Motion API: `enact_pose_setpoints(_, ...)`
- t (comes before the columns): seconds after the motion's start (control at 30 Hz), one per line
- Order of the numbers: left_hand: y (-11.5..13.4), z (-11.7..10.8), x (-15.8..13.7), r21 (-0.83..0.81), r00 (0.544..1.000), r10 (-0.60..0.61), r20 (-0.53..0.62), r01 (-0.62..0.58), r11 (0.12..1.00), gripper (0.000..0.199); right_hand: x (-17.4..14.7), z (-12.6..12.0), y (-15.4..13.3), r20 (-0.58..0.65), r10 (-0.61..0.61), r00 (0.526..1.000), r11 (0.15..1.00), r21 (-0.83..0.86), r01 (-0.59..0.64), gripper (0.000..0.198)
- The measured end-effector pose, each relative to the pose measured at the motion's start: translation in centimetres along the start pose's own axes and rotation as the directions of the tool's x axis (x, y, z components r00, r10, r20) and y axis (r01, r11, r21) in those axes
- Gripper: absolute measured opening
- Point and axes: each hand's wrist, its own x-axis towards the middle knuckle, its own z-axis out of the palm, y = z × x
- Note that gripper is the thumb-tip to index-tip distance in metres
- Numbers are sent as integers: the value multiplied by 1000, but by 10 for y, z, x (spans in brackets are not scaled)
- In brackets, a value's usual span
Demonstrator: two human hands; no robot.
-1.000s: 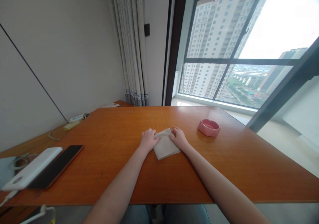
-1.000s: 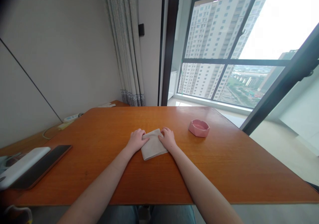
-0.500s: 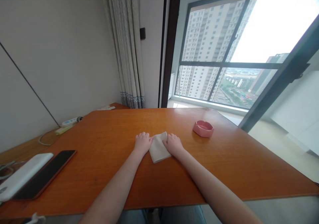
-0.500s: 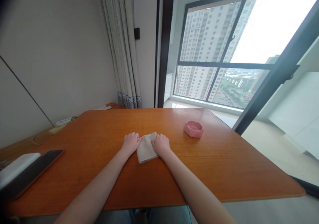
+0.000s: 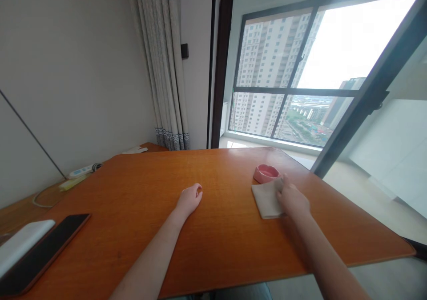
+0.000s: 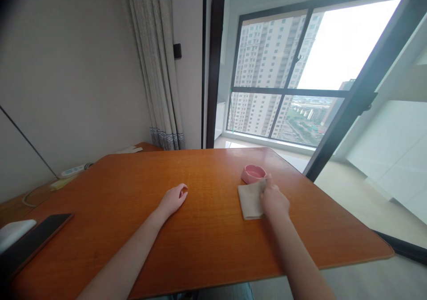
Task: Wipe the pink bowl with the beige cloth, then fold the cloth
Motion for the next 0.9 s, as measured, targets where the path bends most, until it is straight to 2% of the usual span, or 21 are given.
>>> enact_pose_setpoints(0.07, 0, 0, 0, 16, 1000, 21, 0, -21, 1000, 18, 8, 2, 29, 30, 178, 984, 979, -106, -173, 62)
enact_pose_setpoints(0.1, 0, 0, 0, 21, 1000, 24, -2, -24, 999, 18, 10, 4, 37, 6, 201, 980, 971, -132, -199, 61)
enact_pose_setpoints(0.13, 0, -1, 0, 24, 1000, 25, -5, -24, 999, 18, 12, 7, 39, -35, 185, 982, 971, -145, -189, 60)
enact_pose_setpoints(0.2, 0, -1, 0, 23, 1000, 25, -5, -25, 999, 18, 10, 12, 27, -141, 38, 989, 986, -158, -61, 58)
enact_pose_setpoints(0.27, 0, -1, -1, 14, 1000, 27, -2, -27, 1000, 19, 4, 16, -3, -182, -161, 970, 979, -154, 133, 57)
enact_pose_setpoints(0.4, -3, 0, 0, -19, 999, 45, 1, -45, 999, 19, -21, 28, -92, -76, -428, 900, 904, -46, 426, 55)
enact_pose_setpoints(0.43, -4, 0, 1, -26, 999, 50, 5, -49, 998, 19, -29, 33, -115, -47, -494, 868, 869, -14, 494, 56)
enact_pose_setpoints(0.5, -7, 0, 2, -41, 999, 46, 20, -46, 998, 19, -44, 44, -158, -8, -653, 757, 755, 71, 652, 58)
enact_pose_setpoints(0.57, -8, -3, 2, -49, 998, 38, 41, -36, 998, 18, -58, 57, -190, -9, -735, 678, 671, 137, 728, 56)
enact_pose_setpoints(0.63, -8, -6, 2, -66, 995, 83, 57, -80, 995, 19, -67, 70, -212, 10, -767, 642, 627, 220, 747, 51)
enact_pose_setpoints(0.7, -5, -10, -1, -94, 986, 158, 50, -153, 984, 24, -70, 83, -221, 5, -784, 621, 583, 352, 732, 47)
enact_pose_setpoints(0.8, 3, -12, -5, -107, 986, 155, 55, -149, 983, 27, -67, 96, -220, -27, -754, 656, 533, 558, 636, 42)
enact_pose_setpoints(0.9, 10, -10, -7, -78, 988, 111, 103, -103, 992, 24, -59, 101, -211, -7, -730, 684, 518, 647, 560, 37)
